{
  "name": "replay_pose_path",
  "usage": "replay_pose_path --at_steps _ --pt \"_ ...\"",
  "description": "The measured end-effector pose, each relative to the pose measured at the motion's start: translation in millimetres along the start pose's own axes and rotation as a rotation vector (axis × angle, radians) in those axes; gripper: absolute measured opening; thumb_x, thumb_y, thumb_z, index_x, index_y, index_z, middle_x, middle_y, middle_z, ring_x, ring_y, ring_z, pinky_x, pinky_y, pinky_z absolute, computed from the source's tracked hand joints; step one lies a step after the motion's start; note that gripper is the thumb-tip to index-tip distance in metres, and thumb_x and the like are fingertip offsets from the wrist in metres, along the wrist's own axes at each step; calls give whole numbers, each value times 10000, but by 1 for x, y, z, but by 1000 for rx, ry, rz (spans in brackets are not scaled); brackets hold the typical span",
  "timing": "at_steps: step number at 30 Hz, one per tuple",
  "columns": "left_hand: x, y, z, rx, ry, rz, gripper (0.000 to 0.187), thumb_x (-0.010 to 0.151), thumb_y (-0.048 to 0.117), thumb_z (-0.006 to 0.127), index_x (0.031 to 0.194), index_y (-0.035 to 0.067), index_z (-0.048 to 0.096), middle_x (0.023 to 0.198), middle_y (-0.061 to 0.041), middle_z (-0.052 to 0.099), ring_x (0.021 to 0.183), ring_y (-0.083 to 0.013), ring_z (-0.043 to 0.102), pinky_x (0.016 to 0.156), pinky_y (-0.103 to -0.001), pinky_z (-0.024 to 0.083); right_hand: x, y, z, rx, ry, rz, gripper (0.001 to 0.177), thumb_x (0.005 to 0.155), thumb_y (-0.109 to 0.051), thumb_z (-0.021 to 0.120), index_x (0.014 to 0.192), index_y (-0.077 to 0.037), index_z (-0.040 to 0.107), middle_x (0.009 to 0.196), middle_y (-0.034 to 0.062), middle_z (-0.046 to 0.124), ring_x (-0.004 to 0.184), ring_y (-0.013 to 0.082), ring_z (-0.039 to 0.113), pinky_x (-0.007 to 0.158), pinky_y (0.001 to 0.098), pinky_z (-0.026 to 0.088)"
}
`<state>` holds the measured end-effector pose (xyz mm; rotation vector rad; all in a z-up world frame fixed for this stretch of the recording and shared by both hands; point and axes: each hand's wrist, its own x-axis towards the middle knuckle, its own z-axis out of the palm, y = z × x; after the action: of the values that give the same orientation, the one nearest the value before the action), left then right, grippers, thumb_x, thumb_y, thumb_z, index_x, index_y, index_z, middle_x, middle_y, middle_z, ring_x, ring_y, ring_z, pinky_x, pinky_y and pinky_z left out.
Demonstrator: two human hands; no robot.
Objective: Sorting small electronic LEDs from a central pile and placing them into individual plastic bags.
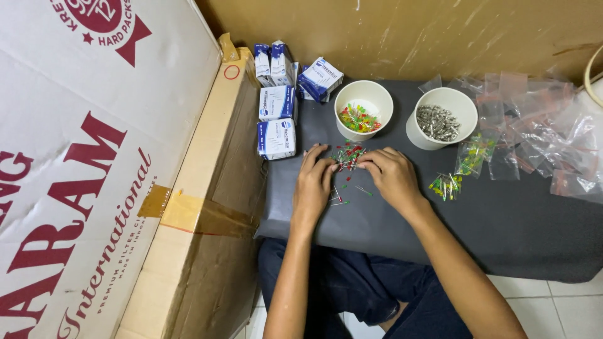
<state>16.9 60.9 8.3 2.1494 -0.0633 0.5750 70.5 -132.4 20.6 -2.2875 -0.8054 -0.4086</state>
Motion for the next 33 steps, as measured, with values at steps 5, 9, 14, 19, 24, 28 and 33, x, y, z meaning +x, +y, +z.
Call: replay_pose_path --at_steps 5,9,14,19,24,28,33 --pt "-3 6 -5 -15 2 -11 84 941 122 709 978 54 744 1283 -138 670 1326 -362 564 1189 -491 358 1 -4 -5 1 3 13 54 942 -99 730 974 -142 734 870 36 748 836 272 698 744 383 559" --pt "-2 6 -6 -24 10 -9 83 942 125 708 976 55 739 1280 -136 672 1318 -360 573 1187 -488 363 5 -12 -11 97 3 50 81 940 -67 733 987 -133 740 851 36 746 825 258 698 735 364 567" --pt "-2 7 -7 -35 15 3 85 945 121 706 975 48 739 1272 -152 672 1302 -378 578 1181 -493 372 4 -14 -9 249 27 194 88 914 -68 774 989 -111 758 844 87 757 777 236 715 663 329 538" --pt "-3 5 -6 -36 20 1 84 946 124 710 970 51 742 1264 -144 677 1294 -368 588 1181 -488 371 0 7 6 415 39 331 95 926 -63 767 1016 -94 764 778 78 744 624 68 588 564 225 475" --pt "-3 6 -8 -42 14 -8 88 950 132 709 974 53 742 1262 -138 677 1290 -362 592 1180 -481 378 7 -9 -19 114 -79 278 115 911 -55 764 1020 -92 770 790 125 750 698 282 713 574 363 540" --pt "-3 5 -8 -41 18 -1 87 951 130 708 978 54 740 1263 -135 676 1288 -360 592 1177 -481 380 13 -26 -33 -5 -157 247 129 926 -89 734 1044 -132 761 892 80 779 815 276 721 663 390 569" --pt "-4 10 -12 -82 -16 16 95 948 147 716 988 65 744 1274 -122 678 1308 -353 581 1191 -485 363 23 -31 -36 -102 -261 250 106 953 -131 712 1045 -153 760 946 62 793 913 260 737 746 392 592"
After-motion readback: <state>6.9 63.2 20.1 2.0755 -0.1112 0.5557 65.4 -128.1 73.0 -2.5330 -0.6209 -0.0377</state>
